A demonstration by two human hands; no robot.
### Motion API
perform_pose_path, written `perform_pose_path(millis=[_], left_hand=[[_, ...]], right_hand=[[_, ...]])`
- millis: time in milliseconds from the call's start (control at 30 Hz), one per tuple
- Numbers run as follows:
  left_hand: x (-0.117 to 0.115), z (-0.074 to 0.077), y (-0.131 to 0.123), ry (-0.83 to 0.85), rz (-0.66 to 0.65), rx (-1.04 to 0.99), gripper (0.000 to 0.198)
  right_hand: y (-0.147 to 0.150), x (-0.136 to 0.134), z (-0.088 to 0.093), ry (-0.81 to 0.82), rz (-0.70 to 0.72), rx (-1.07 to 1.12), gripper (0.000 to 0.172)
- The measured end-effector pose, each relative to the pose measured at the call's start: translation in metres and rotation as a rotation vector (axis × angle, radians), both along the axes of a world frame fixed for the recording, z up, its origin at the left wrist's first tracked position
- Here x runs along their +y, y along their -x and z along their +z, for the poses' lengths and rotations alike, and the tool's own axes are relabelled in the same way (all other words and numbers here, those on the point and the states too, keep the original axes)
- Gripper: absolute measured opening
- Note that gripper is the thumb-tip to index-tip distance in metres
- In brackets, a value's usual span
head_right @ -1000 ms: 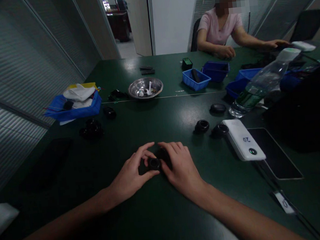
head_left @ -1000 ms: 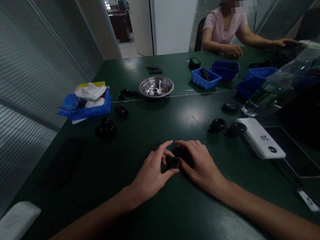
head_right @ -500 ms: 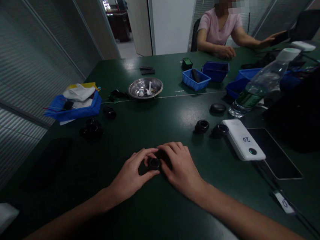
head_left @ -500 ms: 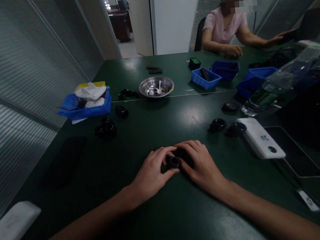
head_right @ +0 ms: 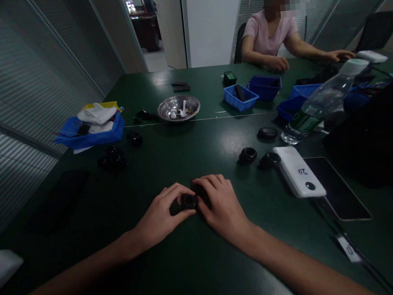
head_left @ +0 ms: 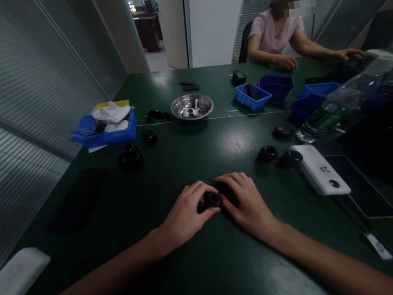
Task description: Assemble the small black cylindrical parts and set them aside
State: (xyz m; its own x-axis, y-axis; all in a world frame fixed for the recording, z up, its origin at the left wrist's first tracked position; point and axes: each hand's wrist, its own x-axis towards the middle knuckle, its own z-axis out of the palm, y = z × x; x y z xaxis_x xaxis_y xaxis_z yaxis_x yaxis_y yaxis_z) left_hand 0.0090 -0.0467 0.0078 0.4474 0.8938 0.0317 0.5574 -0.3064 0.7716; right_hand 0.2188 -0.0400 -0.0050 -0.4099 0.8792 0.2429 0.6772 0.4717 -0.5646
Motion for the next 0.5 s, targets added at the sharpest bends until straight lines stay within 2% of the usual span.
perform_pose_path(millis=[500], left_hand=[[0.0018, -0.0015, 0.0009, 0.003, 0.000, -0.008, 0.030]], right_hand=[[0.0004, -0.0006, 0.0026, 0.000, -0.002, -0.001, 0.034]])
